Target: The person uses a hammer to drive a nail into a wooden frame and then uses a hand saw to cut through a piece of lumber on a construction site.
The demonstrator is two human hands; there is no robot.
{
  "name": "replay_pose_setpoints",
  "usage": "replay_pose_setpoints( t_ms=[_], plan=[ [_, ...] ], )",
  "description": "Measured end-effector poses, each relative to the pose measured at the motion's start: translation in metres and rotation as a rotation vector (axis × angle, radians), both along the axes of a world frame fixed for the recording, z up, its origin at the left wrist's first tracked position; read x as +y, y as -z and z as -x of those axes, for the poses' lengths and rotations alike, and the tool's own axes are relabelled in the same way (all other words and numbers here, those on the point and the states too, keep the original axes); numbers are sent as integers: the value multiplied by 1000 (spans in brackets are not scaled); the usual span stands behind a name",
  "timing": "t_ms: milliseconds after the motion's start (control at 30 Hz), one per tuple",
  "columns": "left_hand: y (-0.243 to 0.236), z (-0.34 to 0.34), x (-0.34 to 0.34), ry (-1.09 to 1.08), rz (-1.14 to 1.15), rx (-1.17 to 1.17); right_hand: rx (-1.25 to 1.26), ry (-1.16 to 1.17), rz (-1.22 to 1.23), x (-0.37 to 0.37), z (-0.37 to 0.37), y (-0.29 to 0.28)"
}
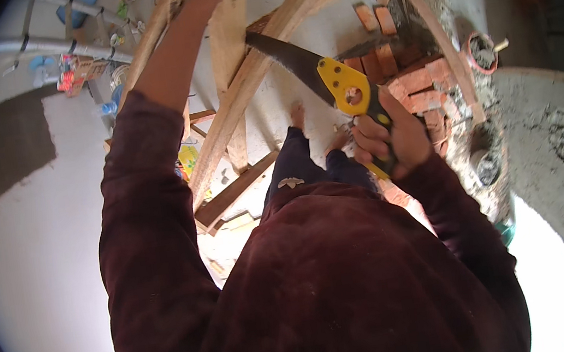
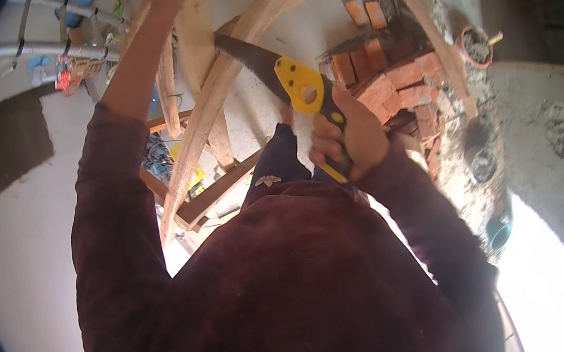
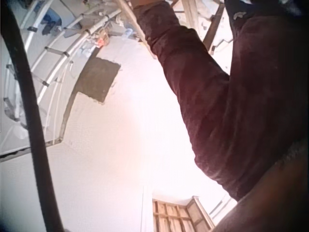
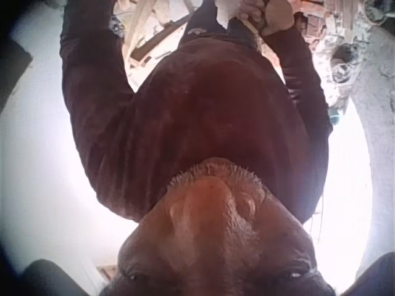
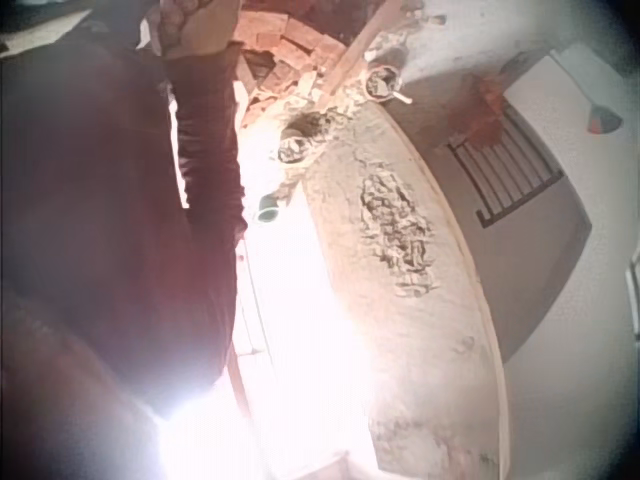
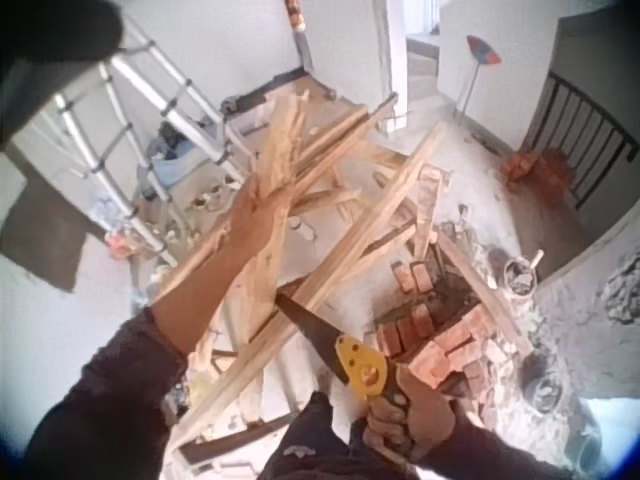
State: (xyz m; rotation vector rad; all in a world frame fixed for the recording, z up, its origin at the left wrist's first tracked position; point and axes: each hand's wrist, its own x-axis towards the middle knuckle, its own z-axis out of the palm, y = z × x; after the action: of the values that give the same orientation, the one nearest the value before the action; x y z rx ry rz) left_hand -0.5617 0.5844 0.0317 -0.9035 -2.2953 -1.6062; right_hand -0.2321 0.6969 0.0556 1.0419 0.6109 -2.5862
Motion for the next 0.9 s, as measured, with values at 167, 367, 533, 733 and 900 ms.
replay_pose_setpoints(
  t_ms=[167, 367, 533, 733, 900],
  plan=[
    [5, 5, -30, -19, 30, -78, 81, 116, -239, -2, -86, -43],
    [32, -37, -101, 7, -456, -290, 330, 229, -1395, -21, -144, -52],
    [133, -82, -198, 44, 4, -1012, 875, -425, -2019, -100, -124, -66],
    [185, -105, -185, 233, -98, -1111, 492, -868, -2119, -204, -94, -69],
    [207, -94, -192, 317, -217, -1133, 278, -950, -2262, -254, -80, -55]
  ],
)
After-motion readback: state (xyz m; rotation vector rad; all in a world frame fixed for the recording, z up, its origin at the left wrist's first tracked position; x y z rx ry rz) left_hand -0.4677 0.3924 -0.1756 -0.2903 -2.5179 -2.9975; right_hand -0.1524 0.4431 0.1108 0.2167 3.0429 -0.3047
